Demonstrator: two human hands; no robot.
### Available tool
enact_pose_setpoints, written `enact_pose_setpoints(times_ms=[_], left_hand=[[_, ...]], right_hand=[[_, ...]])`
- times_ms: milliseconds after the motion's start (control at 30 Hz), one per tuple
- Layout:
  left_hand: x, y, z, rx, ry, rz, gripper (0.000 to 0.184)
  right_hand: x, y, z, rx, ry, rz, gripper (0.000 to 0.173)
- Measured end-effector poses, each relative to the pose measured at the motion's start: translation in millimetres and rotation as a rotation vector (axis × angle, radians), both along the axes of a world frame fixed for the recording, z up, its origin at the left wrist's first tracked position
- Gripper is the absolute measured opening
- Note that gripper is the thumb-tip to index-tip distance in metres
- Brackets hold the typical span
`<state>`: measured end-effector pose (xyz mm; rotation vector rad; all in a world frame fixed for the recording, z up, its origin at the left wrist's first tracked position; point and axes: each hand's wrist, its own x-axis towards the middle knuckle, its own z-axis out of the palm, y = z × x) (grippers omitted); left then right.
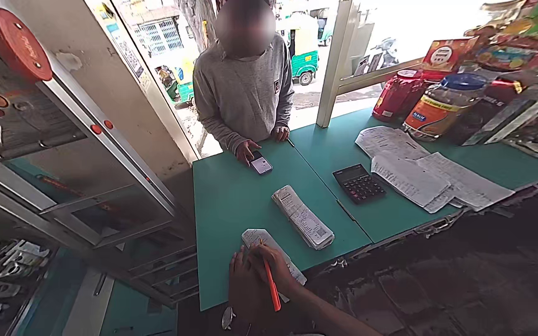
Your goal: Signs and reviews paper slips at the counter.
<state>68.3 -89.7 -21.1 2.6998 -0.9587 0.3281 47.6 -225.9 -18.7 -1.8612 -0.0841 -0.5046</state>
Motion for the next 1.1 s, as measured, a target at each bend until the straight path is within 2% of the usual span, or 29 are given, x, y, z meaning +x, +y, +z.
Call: enact_pose_setpoints(times_ms=[100, 233, 400, 433, 533, 600, 700, 900, 1100], left_hand=[[1.5, -0.2, 0.4, 0.016, 0.015, -0.001, 0.037], [3.1, -0.8, -0.9, -0.1, 0.054, -0.014, 0.035], [3.4, -2.1, -4.3, -0.112, 0.005, -0.009, 0.038], [3.5, -2.2, -4.5, -0.125, -0.011, -0.007, 0.038], [4.1, -2.5, -7.5, -0.163, -0.037, -0.01, 0.037], [4.1, -3.1, -8.0, -0.163, -0.031, -0.007, 0.037], [3.7, -3.2, -7.7, -0.159, -0.011, -0.003, 0.038], [4.1, -3.5, -1.6, -0.154, 0.057, 0.022, 0.037], [6.3, -2.9, -7.9, -0.151, 0.008, 0.011, 0.038]], right_hand=[[0.9, -1.8, 0.3, 0.07, 0.008, 0.012, 0.018], [-2.9, -4.4, 10.1, 0.273, 0.03, -0.016, 0.024], [-0.1, -9.6, 0.9, 0.637, -0.061, -0.036, 0.056], [1.5, -10.5, -1.1, 0.674, -0.078, -0.038, 0.056], [2.3, -10.9, 1.4, 0.646, -0.064, -0.087, 0.045], [1.2, -11.7, 3.9, 0.598, -0.032, -0.101, 0.031], [2.3, -12.7, 2.3, 0.627, -0.054, -0.07, 0.016], [3.3, -11.9, 5.8, 0.583, -0.044, -0.064, 0.011], [2.9, -12.2, 7.9, 0.559, -0.033, -0.092, 0.005]])
